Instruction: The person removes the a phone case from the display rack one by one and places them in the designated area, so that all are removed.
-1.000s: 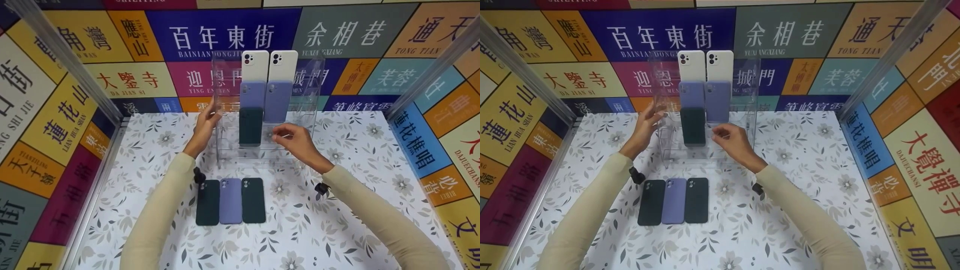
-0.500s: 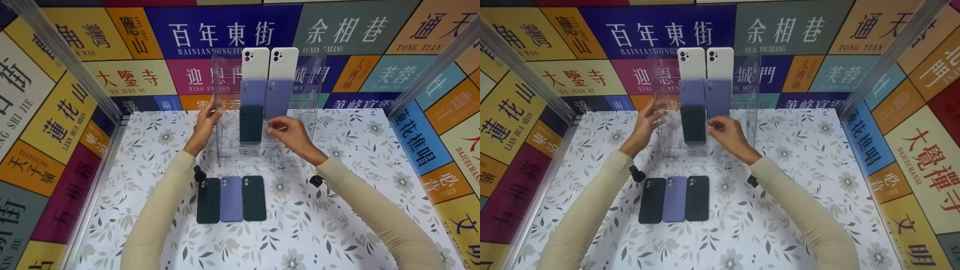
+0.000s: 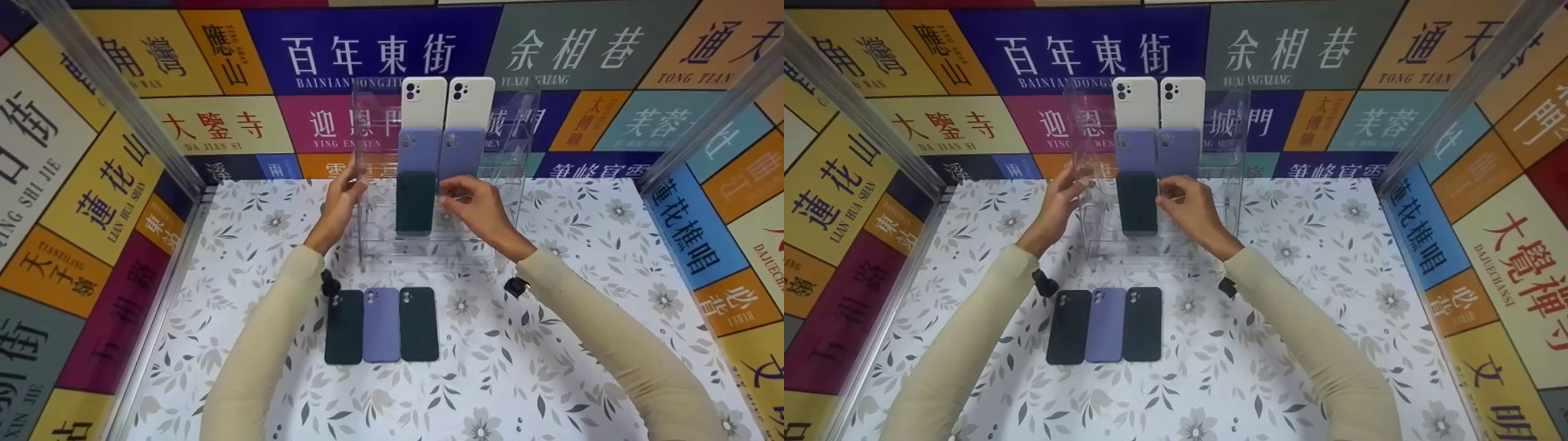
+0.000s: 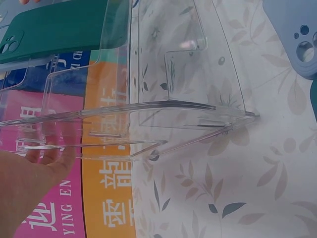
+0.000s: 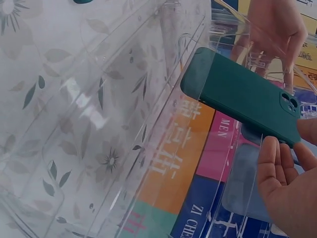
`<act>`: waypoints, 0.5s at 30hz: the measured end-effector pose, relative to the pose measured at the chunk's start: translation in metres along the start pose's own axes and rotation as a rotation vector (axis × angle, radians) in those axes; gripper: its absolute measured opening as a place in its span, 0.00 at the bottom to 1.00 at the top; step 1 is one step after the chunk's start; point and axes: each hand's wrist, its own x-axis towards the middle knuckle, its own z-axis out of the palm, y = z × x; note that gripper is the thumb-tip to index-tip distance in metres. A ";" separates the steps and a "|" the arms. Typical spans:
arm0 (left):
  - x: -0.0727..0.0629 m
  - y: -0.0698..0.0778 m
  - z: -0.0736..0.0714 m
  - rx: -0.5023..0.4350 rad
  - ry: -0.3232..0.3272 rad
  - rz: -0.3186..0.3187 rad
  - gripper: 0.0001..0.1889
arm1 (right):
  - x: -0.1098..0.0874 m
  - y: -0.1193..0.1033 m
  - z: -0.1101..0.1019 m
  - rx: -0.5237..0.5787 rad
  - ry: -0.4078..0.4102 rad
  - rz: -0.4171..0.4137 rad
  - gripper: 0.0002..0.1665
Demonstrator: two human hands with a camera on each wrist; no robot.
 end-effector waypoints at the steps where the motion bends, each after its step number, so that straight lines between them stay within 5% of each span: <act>1: 0.000 0.000 0.000 0.000 -0.001 0.001 0.36 | 0.001 -0.001 0.000 0.000 0.004 0.002 0.18; 9: 0.000 0.000 0.001 -0.003 -0.003 -0.012 0.36 | 0.019 0.033 0.003 0.007 0.021 0.007 0.21; 15: 0.001 0.000 -0.001 -0.007 -0.012 -0.004 0.37 | 0.022 0.037 0.004 0.010 0.023 -0.033 0.22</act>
